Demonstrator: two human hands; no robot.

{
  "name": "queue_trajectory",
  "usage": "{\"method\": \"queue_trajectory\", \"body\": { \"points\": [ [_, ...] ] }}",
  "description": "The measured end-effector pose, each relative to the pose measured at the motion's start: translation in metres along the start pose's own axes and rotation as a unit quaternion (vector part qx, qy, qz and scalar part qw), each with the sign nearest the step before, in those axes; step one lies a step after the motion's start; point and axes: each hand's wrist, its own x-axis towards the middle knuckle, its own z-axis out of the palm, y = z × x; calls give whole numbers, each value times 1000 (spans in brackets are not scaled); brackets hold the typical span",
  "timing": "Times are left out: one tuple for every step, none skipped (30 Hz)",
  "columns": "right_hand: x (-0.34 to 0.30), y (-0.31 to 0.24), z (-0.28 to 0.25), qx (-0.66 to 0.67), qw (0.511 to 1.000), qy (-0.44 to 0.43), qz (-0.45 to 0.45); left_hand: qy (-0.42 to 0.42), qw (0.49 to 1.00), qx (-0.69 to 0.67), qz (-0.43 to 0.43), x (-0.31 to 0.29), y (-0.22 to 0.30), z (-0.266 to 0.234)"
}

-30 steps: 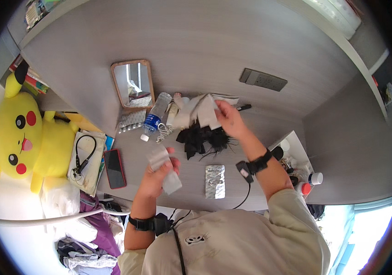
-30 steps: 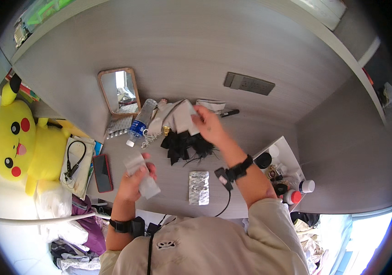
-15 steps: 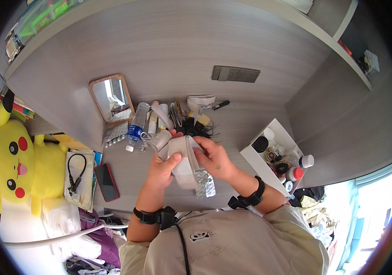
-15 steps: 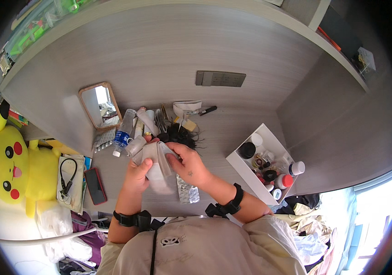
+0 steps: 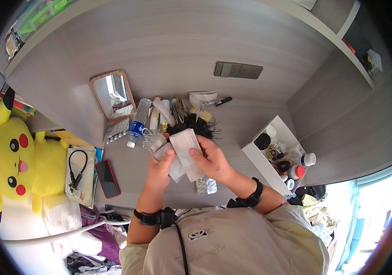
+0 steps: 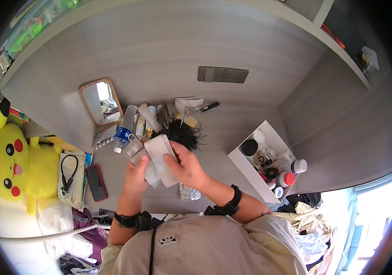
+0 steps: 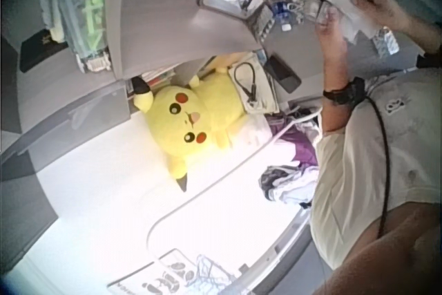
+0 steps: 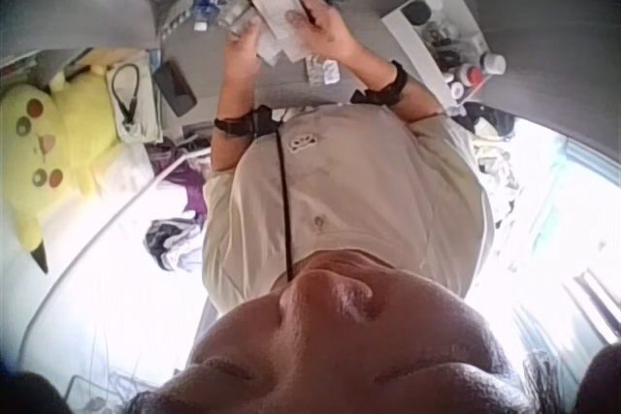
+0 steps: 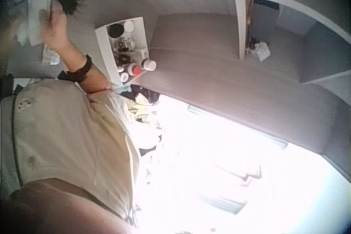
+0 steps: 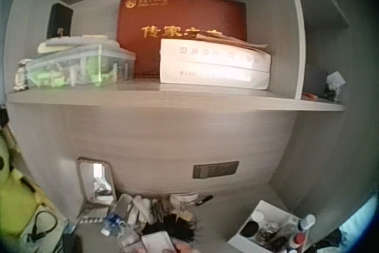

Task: The person organizes various items by picking them up from a cluttered desk and placing them into a white bin, then sorts through remaining papers and objects on the desk surface.

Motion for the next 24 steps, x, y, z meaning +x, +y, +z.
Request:
{"method": "queue_trajectory", "body": {
  "points": [
    [1, -5, 2, 84, 996, 27, 3, 1, 1000, 0, 0, -1, 0, -4],
    [1, -11, 2, 113, 994, 7, 8, -8, 998, -47, -32, -2, -1, -8],
    [2, -7, 5, 113, 994, 6, 9, -18, 993, -94, -65, -3, -1, -10],
    [1, -2, 9, 123, 992, -16, 21, -18, 993, -95, -65, -4, 1, -8],
    [0, 0, 13, 133, 990, -39, 33, -38, 989, -117, -85, -5, 3, -6],
    [-4, -1, 15, 82, 994, -32, 66, -58, 983, -139, -106, -6, 5, -3],
    [-7, 4, 18, 82, 994, -32, 67, -57, 983, -139, -106, -7, 5, -1],
    [-9, 13, 21, -17, 999, -11, 32, -70, 986, -117, -96, -7, 4, 1],
    [-9, 22, 23, -117, 993, 11, -3, -83, 988, -95, -86, -7, 4, 3],
    [-10, 28, 25, -71, 997, 5, 9, -80, 988, -95, -87, -8, 2, 1],
    [-9, 33, 27, -70, 997, 3, 11, -92, 991, -61, -75, -7, 0, 0],
    [-9, 37, 29, 17, 1000, -8, 22, -105, 992, -26, -64, -7, -1, -1],
    [-9, 41, 30, 104, 994, -17, 33, -105, 992, -27, -66, -5, -3, -1],
    [-9, 45, 29, 104, 994, -16, 35, -98, 993, -3, -65, -3, -4, -1],
    [-9, 49, 27, 118, 992, -6, 37, -91, 994, 22, -64, -2, -6, 0],
    [-6, 49, 26, 133, 990, 2, 37, -90, 994, 22, -65, -2, -11, -2],
    [-3, 47, 25, 133, 990, 2, 37, -56, 995, 31, -70, -2, -16, -5],
    [0, 45, 23, 113, 992, 20, 44, -22, 996, 40, -76, -1, -21, -7],
    [2, 42, 22, 93, 994, 38, 51, -22, 996, 40, -77, -1, -22, -4],
    [4, 39, 21, 94, 993, 39, 52, -11, 995, 64, -72, 0, -22, 0],
    [5, 37, 19, 45, 997, 32, 45, 1, 994, 88, -68, 1, -23, 2],
    [6, 35, 17, -3, 999, 26, 37, 0, 994, 88, -69, 1, -25, 1],
    [8, 34, 16, -52, 998, 19, 30, -5, 994, 65, -90, 2, -27, -3],
    [10, 37, 15, -51, 998, 18, 31, -9, 993, 41, -111, 2, -28, -7]
  ]
}}
